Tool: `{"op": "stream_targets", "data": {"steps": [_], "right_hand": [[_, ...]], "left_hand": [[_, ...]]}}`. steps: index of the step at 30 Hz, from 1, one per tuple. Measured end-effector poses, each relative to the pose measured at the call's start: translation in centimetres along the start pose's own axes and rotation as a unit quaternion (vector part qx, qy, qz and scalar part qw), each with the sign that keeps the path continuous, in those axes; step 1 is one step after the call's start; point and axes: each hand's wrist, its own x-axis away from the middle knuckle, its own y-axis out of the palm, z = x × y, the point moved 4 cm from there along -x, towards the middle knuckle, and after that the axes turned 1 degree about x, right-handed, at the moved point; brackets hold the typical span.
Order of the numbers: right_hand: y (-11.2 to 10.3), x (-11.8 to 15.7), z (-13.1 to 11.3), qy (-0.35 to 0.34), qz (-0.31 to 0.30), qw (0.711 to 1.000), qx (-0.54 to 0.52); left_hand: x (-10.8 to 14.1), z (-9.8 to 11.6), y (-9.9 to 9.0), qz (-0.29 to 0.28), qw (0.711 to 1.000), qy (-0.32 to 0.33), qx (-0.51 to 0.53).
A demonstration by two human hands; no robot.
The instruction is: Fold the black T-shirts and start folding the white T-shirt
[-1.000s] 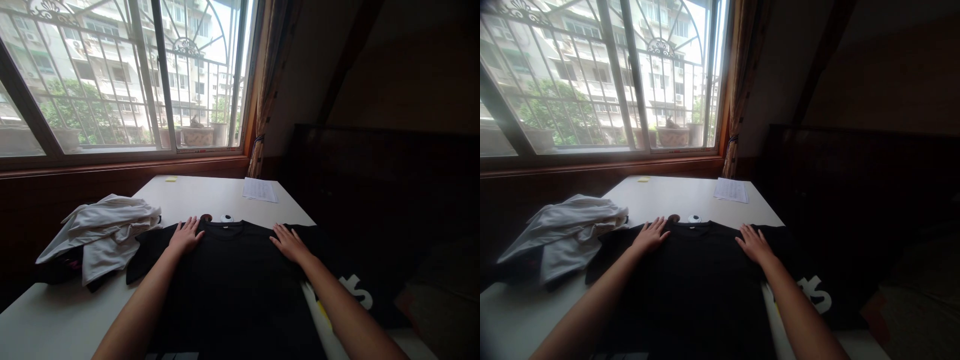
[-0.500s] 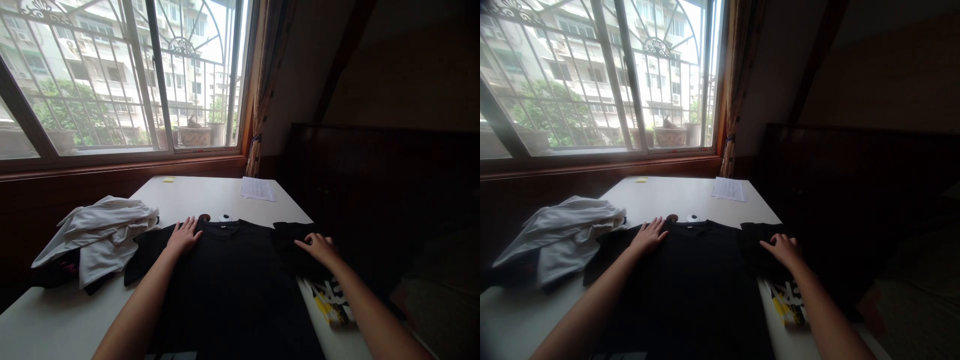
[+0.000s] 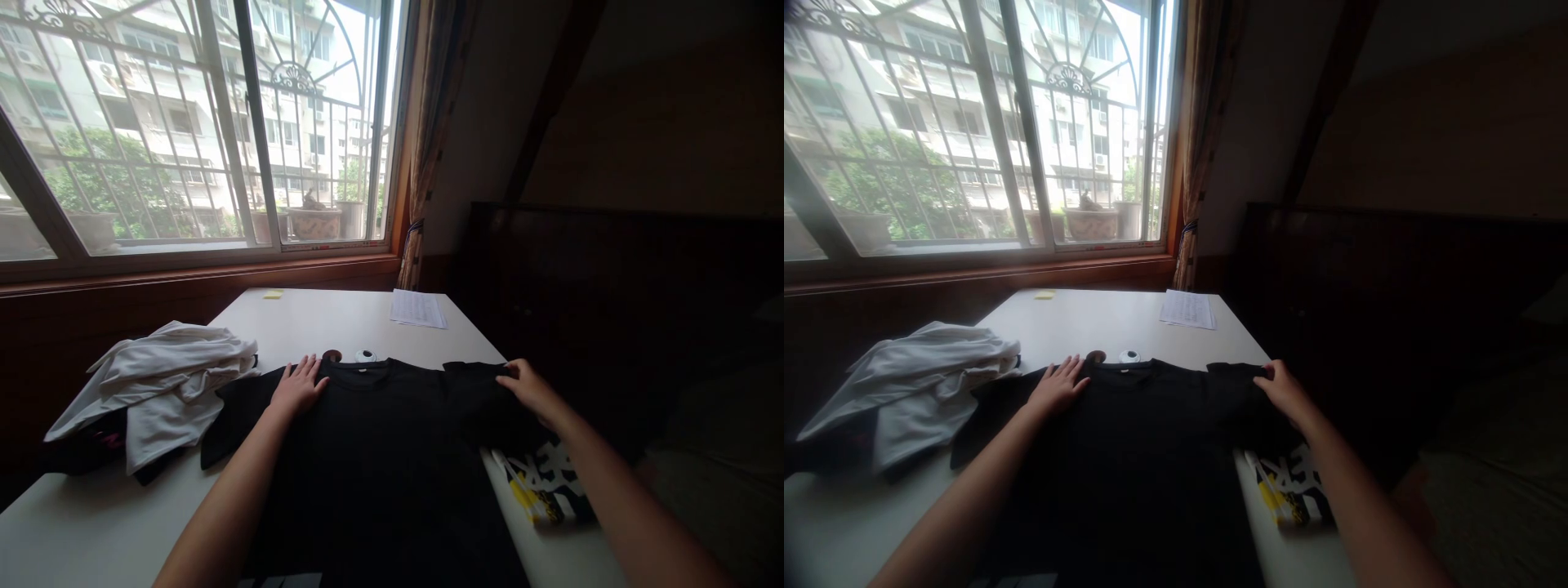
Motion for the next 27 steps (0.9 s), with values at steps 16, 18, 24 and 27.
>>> {"op": "stream_targets", "data": {"steps": [16, 18, 24, 27], "right_hand": [[-0.9, 7.9, -15.2, -0.197, -0.001, 0.980, 0.001], [-0.3, 8.6, -16.1, -0.196, -0.062, 0.977, -0.057], [0.7, 8.6, -15.1, -0.188, -0.135, 0.971, -0.066], [1.6, 9.0, -13.5, -0.206, -0.119, 0.971, 0.002]], "left_hand": [[0.0, 0.0, -0.1, -0.003, 1.000, -0.004, 0.002], [0.1, 0.1, -0.1, -0.003, 1.000, -0.003, 0.002], [0.1, 0.2, -0.2, -0.004, 1.000, -0.005, 0.001], [0.1, 0.1, -0.1, -0.004, 1.000, -0.005, 0.001]]}}
